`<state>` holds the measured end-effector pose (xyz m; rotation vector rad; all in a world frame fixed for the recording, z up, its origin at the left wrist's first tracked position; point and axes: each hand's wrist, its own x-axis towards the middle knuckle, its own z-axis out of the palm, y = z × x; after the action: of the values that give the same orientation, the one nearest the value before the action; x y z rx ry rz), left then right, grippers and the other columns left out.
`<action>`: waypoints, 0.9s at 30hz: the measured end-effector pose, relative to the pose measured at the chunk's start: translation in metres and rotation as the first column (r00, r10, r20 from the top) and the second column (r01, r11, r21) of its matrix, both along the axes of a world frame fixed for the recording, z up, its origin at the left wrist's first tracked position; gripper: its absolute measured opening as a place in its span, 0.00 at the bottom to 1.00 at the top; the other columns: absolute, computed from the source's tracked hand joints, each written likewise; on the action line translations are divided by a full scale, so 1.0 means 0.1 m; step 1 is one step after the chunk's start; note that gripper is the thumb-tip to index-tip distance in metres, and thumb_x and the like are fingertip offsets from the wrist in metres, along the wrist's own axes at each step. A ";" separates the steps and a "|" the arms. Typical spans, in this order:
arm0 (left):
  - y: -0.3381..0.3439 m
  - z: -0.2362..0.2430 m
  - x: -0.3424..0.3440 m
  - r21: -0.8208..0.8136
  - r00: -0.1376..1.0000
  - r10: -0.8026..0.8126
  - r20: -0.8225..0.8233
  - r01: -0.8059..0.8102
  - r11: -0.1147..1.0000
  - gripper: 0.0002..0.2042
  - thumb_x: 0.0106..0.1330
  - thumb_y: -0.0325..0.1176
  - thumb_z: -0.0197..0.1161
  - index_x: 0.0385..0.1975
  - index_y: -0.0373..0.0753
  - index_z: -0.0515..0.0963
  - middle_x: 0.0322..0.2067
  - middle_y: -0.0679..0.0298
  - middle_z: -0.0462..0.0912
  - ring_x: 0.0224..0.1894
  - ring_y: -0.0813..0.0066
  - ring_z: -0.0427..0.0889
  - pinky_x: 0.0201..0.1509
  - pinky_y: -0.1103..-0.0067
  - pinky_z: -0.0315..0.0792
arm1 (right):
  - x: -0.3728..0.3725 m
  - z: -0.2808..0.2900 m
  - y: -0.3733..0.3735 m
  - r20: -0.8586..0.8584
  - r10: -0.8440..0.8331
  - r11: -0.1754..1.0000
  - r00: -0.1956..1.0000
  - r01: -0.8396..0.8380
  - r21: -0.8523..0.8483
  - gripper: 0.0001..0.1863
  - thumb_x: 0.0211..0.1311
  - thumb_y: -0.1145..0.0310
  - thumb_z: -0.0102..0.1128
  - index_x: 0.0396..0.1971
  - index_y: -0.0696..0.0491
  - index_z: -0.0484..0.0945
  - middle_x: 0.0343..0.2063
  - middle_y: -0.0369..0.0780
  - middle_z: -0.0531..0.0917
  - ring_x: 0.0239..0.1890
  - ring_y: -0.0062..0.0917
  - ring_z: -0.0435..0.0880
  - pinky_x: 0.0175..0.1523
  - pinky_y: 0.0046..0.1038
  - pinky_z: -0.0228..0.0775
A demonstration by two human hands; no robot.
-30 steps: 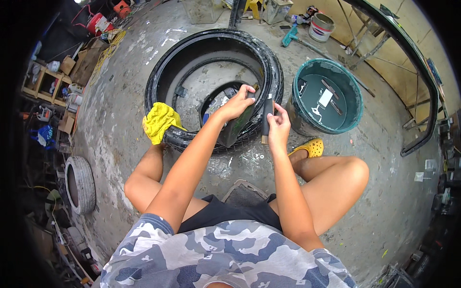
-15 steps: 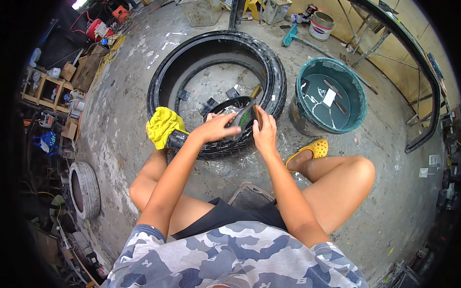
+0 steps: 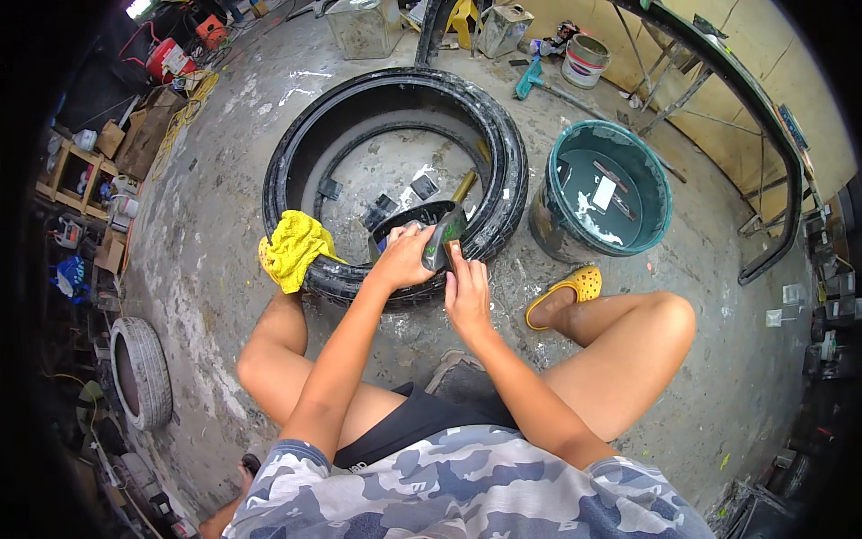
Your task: Repair a tire inner tube by identifying the leak, sanding the area, and applying a patch.
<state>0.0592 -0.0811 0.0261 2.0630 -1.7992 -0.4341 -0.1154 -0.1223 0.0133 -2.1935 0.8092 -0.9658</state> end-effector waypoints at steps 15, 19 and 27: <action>-0.11 0.04 0.00 -0.029 0.989 0.055 -0.139 -0.060 0.998 0.33 0.45 0.45 0.68 0.53 0.35 0.75 0.40 0.49 0.78 0.45 0.51 0.76 0.54 0.67 0.65 | 0.32 0.16 -0.44 -0.190 -0.112 0.991 0.975 0.095 -0.100 0.30 0.57 0.81 0.55 0.63 0.52 0.68 0.36 0.48 0.75 0.42 0.44 0.72 0.50 0.42 0.67; -0.06 -0.01 0.05 -0.009 0.979 0.060 -0.196 -0.063 0.998 0.25 0.48 0.45 0.66 0.45 0.35 0.76 0.36 0.49 0.79 0.43 0.51 0.77 0.55 0.65 0.64 | -0.02 0.09 0.01 -0.123 0.027 1.000 0.992 -0.027 0.003 0.29 0.56 0.81 0.55 0.62 0.53 0.71 0.40 0.49 0.77 0.40 0.44 0.73 0.50 0.41 0.66; -0.08 -0.09 0.08 -0.043 0.983 0.078 -0.167 -0.086 0.995 0.24 0.48 0.45 0.65 0.43 0.36 0.77 0.36 0.48 0.79 0.44 0.52 0.77 0.55 0.66 0.64 | 0.15 0.11 -0.14 -0.068 0.040 0.999 0.997 -0.042 -0.024 0.28 0.57 0.82 0.54 0.60 0.54 0.71 0.38 0.49 0.78 0.42 0.44 0.74 0.52 0.40 0.66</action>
<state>0.0673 -0.0891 0.0173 1.9963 -1.6079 -0.5152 -0.1006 -0.1359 0.0242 -2.2659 0.7832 -0.8907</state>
